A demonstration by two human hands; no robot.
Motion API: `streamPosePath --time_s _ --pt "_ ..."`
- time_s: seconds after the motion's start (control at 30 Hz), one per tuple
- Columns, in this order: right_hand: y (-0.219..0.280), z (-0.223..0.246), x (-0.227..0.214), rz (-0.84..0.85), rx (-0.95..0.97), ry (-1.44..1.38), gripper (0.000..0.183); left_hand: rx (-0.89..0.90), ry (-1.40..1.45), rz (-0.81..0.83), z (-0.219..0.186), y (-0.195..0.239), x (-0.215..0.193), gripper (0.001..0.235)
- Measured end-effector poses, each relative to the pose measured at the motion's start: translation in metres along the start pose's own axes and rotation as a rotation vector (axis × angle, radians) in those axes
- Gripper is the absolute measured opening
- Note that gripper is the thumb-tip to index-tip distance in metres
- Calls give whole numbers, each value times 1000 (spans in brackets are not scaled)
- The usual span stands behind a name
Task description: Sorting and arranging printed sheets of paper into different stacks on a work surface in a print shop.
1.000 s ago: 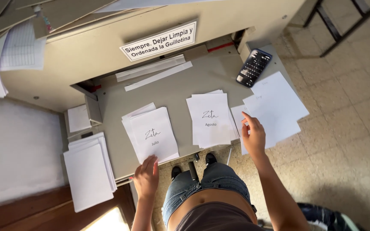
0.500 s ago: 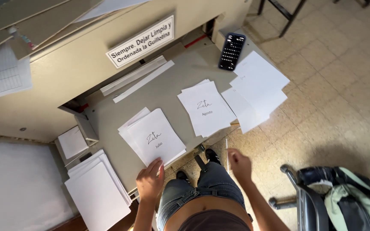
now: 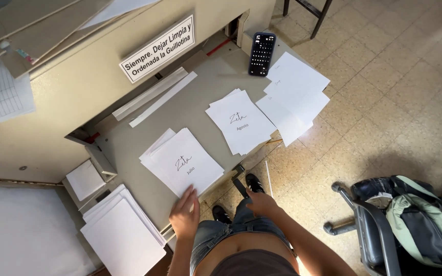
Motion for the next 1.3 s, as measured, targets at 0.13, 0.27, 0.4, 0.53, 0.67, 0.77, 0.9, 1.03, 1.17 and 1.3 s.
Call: streamPosePath --time_s 0.13,0.27,0.4,0.53,0.67,0.77,0.9,1.03,1.17,1.3 --pt "-11 -5 7 -60 -42 135 74 -86 91 -46 -6 -7 -5 13" --pt "-25 -9 13 -88 -21 281 74 -133 148 -27 0 -6 -4 9" --pt "-32 -5 23 -87 -52 317 77 -112 139 -20 7 -2 -1 11" --pt "-34 -6 21 -156 -106 354 71 -233 54 -94 21 15 20 14" --pt "-49 -25 21 -186 7 380 66 -300 90 -64 17 12 14 16" --pt "12 34 -15 -425 23 401 60 -106 58 -6 15 16 9 17" --pt "67 101 -41 -1020 -431 772 98 295 257 345 -25 -2 -24 33" --pt "61 107 -53 -762 -935 580 25 554 253 177 -73 -19 -56 31" --pt "51 83 -70 -837 -640 38 61 583 142 138 -66 -20 -46 11" --pt "79 127 -82 -1246 -804 74 55 420 121 255 -44 -24 -39 14"
Point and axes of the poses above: each hand's wrist, its own y-axis away from the middle knuckle, its own x-axis out of the palm, z = x × y, the point moved 1 cm from there along -y, towards the middle knuckle, and after that the axes turned 2 degrees about y, right-handed, at the moved point
